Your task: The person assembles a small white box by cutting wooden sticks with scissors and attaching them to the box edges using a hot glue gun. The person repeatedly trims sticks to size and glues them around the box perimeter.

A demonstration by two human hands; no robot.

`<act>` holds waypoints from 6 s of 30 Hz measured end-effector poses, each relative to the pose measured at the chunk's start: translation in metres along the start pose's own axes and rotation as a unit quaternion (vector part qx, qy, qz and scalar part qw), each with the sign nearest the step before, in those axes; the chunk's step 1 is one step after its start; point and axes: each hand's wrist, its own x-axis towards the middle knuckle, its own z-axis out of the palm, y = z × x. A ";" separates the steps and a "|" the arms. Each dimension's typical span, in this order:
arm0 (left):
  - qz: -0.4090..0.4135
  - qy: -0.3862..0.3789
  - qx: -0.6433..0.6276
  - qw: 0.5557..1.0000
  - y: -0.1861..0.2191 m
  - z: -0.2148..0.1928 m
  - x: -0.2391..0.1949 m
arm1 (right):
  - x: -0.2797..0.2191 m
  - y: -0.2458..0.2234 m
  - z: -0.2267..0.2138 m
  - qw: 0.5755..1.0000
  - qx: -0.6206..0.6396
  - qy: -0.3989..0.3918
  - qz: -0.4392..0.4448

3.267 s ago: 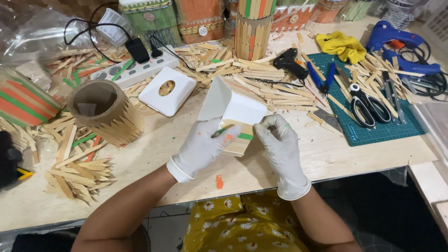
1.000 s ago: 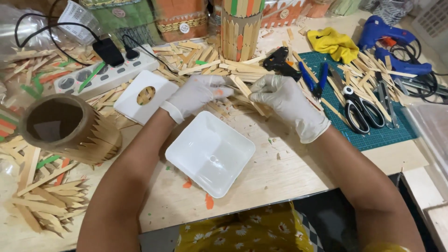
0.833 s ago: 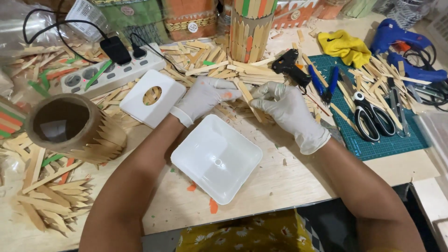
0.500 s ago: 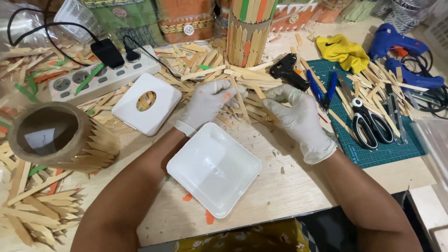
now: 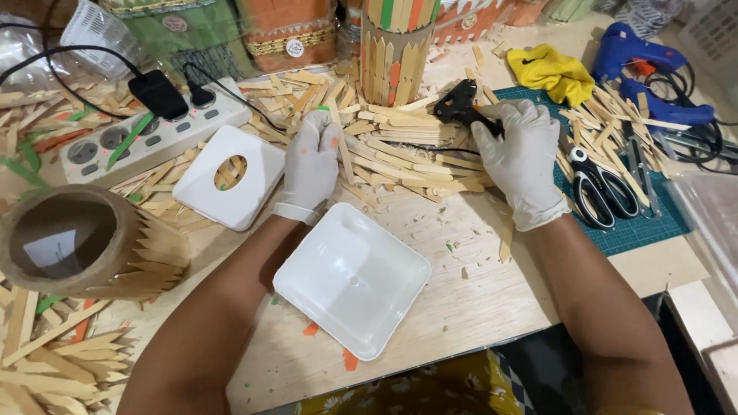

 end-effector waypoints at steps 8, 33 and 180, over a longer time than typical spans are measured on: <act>0.165 0.061 0.076 0.981 -0.047 0.005 0.013 | -0.011 0.029 -0.086 0.944 -0.300 -0.112 0.082; 0.128 -0.009 0.020 0.992 -0.013 -0.018 -0.010 | -0.063 -0.045 -0.166 0.968 -0.101 -0.100 0.206; 0.134 -0.047 -0.202 0.969 0.037 -0.015 -0.035 | -0.028 -0.134 -0.036 0.846 0.472 -0.239 0.068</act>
